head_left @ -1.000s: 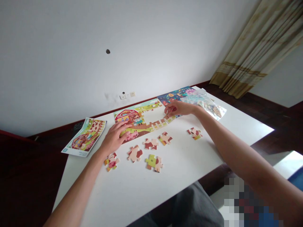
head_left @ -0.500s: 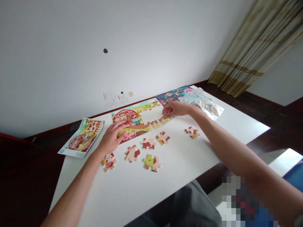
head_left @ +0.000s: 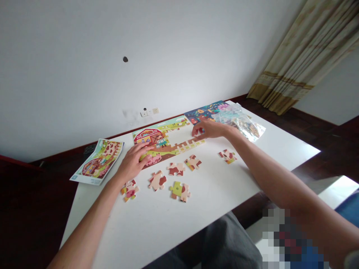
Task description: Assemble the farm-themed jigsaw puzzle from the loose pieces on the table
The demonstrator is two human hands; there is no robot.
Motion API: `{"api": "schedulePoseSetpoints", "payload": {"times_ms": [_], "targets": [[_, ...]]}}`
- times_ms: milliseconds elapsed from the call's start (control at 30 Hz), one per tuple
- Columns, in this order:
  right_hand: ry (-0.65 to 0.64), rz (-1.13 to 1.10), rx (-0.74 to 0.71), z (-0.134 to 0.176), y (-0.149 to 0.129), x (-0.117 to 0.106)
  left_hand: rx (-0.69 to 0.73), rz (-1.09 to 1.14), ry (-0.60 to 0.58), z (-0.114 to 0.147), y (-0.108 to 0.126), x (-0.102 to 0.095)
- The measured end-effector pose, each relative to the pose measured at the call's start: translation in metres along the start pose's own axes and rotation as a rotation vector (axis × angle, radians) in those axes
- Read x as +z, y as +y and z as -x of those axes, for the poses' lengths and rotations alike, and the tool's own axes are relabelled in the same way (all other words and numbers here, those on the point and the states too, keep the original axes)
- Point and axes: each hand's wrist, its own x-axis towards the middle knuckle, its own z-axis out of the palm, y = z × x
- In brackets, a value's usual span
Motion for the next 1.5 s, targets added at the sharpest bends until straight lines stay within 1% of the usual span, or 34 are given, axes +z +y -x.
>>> {"api": "schedulePoseSetpoints", "payload": {"times_ms": [267, 600, 833, 1300, 1500], "targets": [[-0.031, -0.026, -0.071, -0.004, -0.003, 0.005, 0.014, 0.001, 0.006, 0.000, -0.002, 0.001], [-0.030, -0.045, -0.083, -0.004, -0.006, 0.005, 0.033, -0.006, 0.010, 0.000, -0.002, 0.000], [-0.027, -0.082, -0.125, -0.006, -0.011, 0.008, 0.032, -0.017, 0.013, 0.000, -0.003, 0.002], [0.017, -0.086, -0.075, -0.013, -0.011, 0.021, 0.026, -0.014, 0.016, 0.000, -0.001, 0.001], [0.018, -0.075, -0.067, -0.013, -0.020, 0.022, 0.022, -0.017, 0.017, 0.000, -0.001, 0.001]]}}
